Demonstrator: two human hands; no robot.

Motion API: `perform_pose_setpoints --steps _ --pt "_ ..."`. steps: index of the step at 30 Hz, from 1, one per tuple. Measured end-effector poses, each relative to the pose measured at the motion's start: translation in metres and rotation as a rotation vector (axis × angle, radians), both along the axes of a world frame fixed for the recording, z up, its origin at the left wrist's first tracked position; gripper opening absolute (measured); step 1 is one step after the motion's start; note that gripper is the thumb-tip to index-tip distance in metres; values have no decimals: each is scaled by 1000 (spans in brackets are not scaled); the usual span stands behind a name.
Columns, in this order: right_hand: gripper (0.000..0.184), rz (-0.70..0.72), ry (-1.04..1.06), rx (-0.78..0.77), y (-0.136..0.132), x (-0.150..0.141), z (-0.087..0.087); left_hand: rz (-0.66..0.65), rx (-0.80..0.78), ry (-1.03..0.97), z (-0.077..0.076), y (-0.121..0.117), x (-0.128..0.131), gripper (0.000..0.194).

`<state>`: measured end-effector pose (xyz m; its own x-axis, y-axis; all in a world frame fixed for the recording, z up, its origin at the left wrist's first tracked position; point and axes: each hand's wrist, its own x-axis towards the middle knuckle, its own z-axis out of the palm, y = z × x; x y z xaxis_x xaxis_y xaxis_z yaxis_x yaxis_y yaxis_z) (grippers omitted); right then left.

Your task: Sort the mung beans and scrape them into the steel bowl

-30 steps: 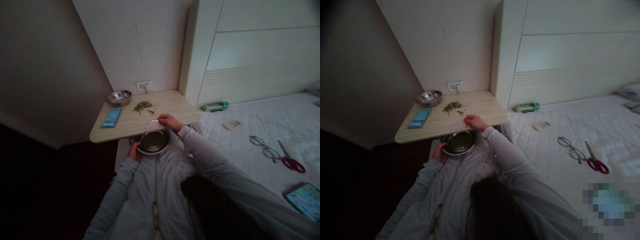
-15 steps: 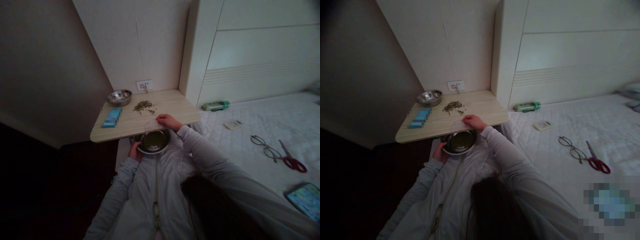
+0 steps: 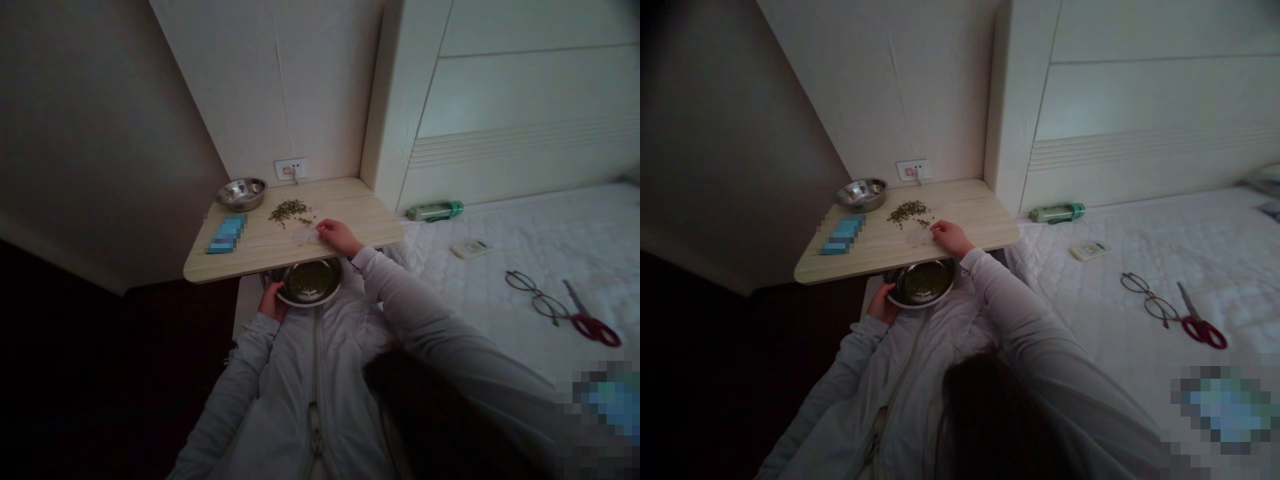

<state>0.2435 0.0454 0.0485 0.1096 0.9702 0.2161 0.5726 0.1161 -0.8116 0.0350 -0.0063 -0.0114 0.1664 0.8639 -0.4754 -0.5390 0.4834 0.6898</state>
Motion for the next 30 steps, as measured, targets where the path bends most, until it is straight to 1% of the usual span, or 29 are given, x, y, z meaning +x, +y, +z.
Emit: perform_pose_setpoints --steps 5,11,16,19,24,30 --pt "20 15 27 -28 -1 1 1 1 -16 24 4 -2 0 14" --pt "19 29 94 -10 -1 2 0 3 3 2 6 -3 2 16" --pt "18 23 97 8 -2 2 -2 -10 -18 -37 5 -1 3 18" --pt "19 14 89 25 -2 3 -3 -6 -23 -26 4 -1 2 18" --pt "18 -14 81 45 -3 3 -4 -7 3 -27 3 -1 1 18" --pt "16 7 92 37 -5 4 -3 -13 6 -30 1 0 1 14"
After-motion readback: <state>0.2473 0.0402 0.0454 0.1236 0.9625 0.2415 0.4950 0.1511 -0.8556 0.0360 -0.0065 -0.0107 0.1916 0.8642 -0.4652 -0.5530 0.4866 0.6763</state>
